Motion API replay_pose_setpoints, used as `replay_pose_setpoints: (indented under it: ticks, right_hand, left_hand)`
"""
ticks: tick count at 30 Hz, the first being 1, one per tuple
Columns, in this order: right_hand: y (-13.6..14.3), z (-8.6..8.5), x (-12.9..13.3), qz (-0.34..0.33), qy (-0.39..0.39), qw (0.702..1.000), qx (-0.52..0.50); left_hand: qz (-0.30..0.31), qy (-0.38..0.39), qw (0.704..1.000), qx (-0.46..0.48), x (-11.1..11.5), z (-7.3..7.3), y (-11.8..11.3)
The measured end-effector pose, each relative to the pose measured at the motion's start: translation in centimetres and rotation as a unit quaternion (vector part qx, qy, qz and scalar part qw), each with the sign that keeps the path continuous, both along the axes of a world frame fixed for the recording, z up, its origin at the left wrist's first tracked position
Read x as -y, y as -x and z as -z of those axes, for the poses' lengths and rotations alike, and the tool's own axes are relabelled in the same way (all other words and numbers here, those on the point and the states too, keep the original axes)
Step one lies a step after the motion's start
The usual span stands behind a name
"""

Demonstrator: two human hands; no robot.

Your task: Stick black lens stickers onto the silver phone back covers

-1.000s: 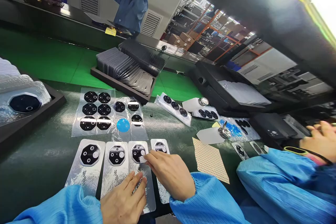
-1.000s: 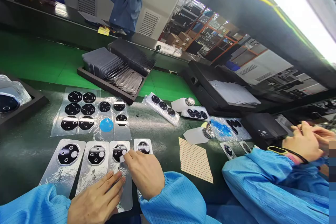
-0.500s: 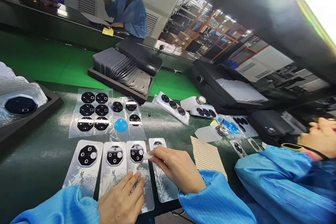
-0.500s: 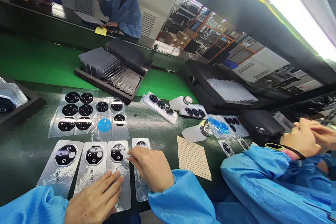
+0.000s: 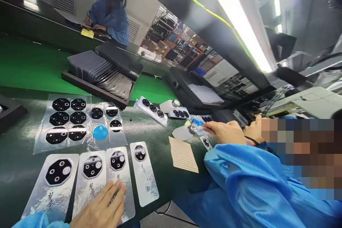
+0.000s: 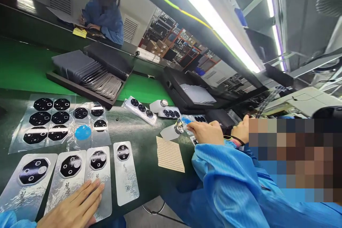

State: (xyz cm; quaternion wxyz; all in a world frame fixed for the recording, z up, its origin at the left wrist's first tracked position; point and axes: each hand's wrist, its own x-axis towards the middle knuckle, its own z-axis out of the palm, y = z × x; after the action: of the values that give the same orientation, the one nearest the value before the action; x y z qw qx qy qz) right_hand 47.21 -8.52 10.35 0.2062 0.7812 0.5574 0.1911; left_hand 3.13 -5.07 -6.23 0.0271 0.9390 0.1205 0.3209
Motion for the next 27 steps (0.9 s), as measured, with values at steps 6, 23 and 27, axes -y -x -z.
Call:
replay_pose_setpoints:
  ticks: [6,23,27]
  right_hand:
    - [-1.4,0.9,-1.2,-0.033,0.066,0.996,-0.043]
    - [-0.9,-0.3,-2.3,0.026,0.074,0.995,-0.058]
    - [1.2,-1.9,-1.6,0.000,0.008,0.999,-0.043]
  left_hand:
    - [0.004,0.002,1.000,0.024,-0.2,0.0,-0.2]
    - [0.009,0.006,1.000,0.010,-0.2,0.0,-0.1]
    - [0.011,-0.002,1.000,0.020,-0.3,0.3,-0.1]
